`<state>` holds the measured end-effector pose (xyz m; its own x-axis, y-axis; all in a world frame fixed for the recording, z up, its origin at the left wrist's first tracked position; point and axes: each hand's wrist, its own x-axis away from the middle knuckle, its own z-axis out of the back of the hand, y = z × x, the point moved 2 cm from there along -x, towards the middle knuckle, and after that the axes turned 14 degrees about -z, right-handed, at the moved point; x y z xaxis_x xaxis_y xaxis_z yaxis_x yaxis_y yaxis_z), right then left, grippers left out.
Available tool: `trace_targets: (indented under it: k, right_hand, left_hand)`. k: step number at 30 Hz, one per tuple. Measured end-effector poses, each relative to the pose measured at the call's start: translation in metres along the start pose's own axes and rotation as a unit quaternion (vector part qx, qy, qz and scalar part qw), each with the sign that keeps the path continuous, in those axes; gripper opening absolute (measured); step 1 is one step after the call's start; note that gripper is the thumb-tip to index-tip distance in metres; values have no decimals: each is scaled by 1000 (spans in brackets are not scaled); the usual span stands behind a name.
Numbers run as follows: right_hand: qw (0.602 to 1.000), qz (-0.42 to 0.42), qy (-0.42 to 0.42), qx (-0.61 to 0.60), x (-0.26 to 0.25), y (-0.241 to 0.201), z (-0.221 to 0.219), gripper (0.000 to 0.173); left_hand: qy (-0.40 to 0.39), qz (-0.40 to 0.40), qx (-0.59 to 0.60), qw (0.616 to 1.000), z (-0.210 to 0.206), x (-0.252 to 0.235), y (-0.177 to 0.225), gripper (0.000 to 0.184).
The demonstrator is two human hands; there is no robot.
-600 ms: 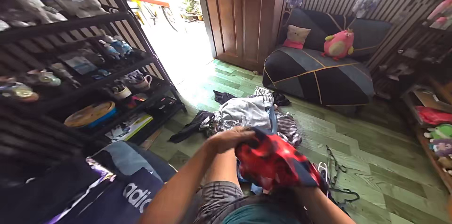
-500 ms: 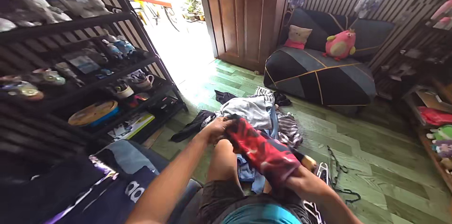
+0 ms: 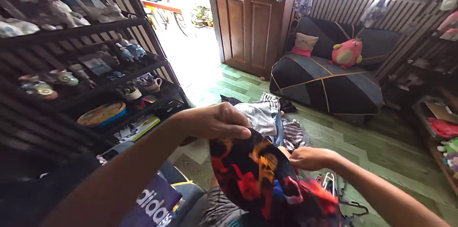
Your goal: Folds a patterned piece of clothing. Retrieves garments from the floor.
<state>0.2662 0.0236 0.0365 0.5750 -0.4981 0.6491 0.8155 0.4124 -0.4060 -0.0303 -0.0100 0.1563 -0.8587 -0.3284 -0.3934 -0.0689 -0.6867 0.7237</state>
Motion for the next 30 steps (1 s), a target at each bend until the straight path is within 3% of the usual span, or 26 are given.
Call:
trace_targets:
  k: [2,3,5,6,7,9,11,13,15,17,19,23,25,27,29,30]
  right_hand:
    - [986,82,100,-104,12,3,14,49]
    - [959,166,147,-179,15,-6,17,46]
    - [877,327,144,-321,12,-42,9,54]
    - [854,354,127,-359,9,-59,2,58]
    - [858,349,101,-364,4,-69,-5,62]
    - [922,299,63,-238,-10,-68,-14,68]
    - [978,197,55,-37,-20,-53,-10,65]
    - [993,86,60,49,-27,-29,5,70]
    - [989,88,117,21,-13,-13,30,64]
    - [971,142,190,14,16,-12,54,55]
    - [950,136,275,63,41,-5,74,39]
    - [900,-50,380,206,46,25,110,24]
    - [857,-60,467,209,50,24,123,20]
    - [800,-10,560,213,48,13,114,19]
    - [804,-5,525,280,20,11,89,21]
    - [832,-24,445,332,-1,19,69,21]
  left_hand:
    - [7,23,-50,998,4,8,-2,28]
    - [-6,24,-67,997,-1,7,-3,29]
    - [-46,9,-67,997,-21,-5,0,30]
    - [-59,-12,-60,996,-30,-13,4,31]
    - [-66,-36,-50,996,-34,-20,9,31]
    - [-59,-66,-26,996,-32,-20,25,31]
    - [-42,-64,-31,997,-18,-8,39,32]
    - [-30,-26,-97,994,-4,10,39,32]
    - [-39,58,-253,965,7,32,20,36]
    - [-76,174,-409,893,13,54,0,35]
    - [-71,242,-474,843,24,76,-19,30]
    - [-5,298,-537,789,62,116,-46,37]
    - [32,215,-610,762,69,115,-52,31]
    - [85,86,-676,727,50,102,-53,20]
    - [75,1,-684,725,22,99,-74,21]
    - [7,-1,-664,748,9,102,-89,24]
